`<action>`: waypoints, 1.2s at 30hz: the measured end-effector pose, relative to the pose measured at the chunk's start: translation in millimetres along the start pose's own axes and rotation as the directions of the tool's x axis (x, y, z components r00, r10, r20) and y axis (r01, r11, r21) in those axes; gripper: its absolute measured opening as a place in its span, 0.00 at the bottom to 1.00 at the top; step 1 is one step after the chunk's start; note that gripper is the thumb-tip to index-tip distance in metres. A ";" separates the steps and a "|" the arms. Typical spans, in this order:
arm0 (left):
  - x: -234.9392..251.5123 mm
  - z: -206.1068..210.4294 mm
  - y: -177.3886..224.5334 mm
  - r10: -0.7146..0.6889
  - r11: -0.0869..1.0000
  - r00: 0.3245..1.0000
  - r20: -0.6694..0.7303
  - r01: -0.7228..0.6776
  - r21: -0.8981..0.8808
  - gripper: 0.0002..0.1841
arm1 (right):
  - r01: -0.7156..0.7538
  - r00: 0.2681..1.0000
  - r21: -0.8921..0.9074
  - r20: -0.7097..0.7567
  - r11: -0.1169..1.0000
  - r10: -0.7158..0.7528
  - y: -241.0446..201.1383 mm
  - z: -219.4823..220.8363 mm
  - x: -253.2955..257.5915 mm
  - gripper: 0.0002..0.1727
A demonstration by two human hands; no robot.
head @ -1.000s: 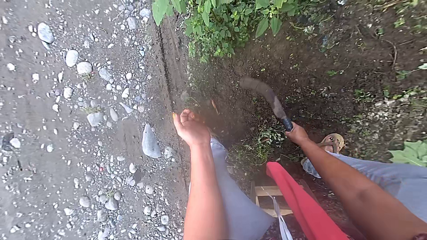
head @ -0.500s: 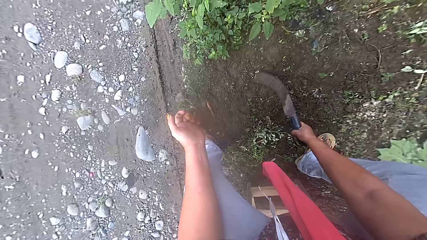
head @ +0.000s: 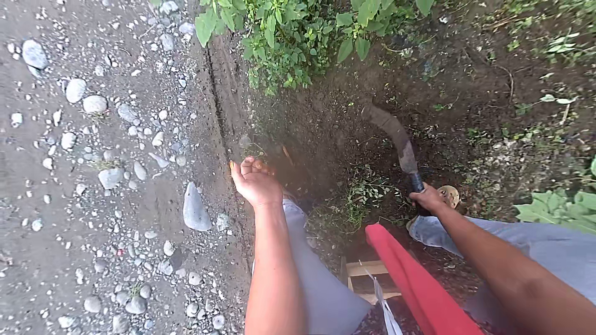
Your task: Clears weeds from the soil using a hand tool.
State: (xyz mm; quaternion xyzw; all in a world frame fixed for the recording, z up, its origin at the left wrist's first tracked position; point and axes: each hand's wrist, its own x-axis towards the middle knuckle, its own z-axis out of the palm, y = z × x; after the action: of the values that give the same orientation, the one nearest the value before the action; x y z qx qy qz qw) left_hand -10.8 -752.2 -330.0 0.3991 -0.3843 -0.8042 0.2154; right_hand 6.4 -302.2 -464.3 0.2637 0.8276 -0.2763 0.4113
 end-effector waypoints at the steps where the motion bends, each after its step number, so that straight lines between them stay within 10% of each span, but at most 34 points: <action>1: 0.1 1.2 -0.7 -0.002 1.000 1.000 -0.004 0.002 0.007 0.33 | 0.001 0.999 -0.183 0.052 0.983 0.009 7.8 -4.6 0.6 0.33; 5: 0.9 5.2 -2.6 -0.010 0.999 1.000 -0.012 0.011 0.031 0.32 | 0.080 0.988 -0.665 0.152 0.742 0.030 29.6 -55.9 5.9 0.34; 14: 0.2 8.3 -4.2 -0.018 0.996 1.000 0.017 0.016 0.089 0.32 | 0.035 0.997 -0.198 -0.061 0.979 -0.048 12.1 -62.1 -15.8 0.31; 20: -0.3 8.0 -3.5 -0.009 0.994 0.998 0.055 0.003 0.109 0.33 | 0.063 0.995 -0.703 0.095 0.708 0.007 39.0 -77.9 -20.0 0.30; 24: -2.7 4.6 -5.6 0.009 0.982 0.992 0.125 -0.033 0.187 0.32 | 0.079 0.997 -0.705 0.058 0.705 -0.053 23.8 -110.5 -36.0 0.29; 29: -12.2 -1.6 -18.1 -0.251 0.744 0.966 0.056 0.155 0.650 0.24 | 0.187 0.982 -0.599 0.102 0.778 -0.157 3.4 -156.8 -70.1 0.30; 36: 5.7 -65.3 -142.1 -0.469 0.478 0.877 -0.109 0.355 0.804 0.28 | 0.124 0.984 -0.729 0.000 0.673 -0.181 -10.7 -200.5 -125.5 0.29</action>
State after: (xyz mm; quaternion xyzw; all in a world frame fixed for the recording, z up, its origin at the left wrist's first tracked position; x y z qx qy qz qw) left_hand 32.9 -698.1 -470.1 0.4809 -0.6099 -0.5929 -0.2128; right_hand -42.4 -200.8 -255.9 0.0192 0.9024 0.0503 0.4275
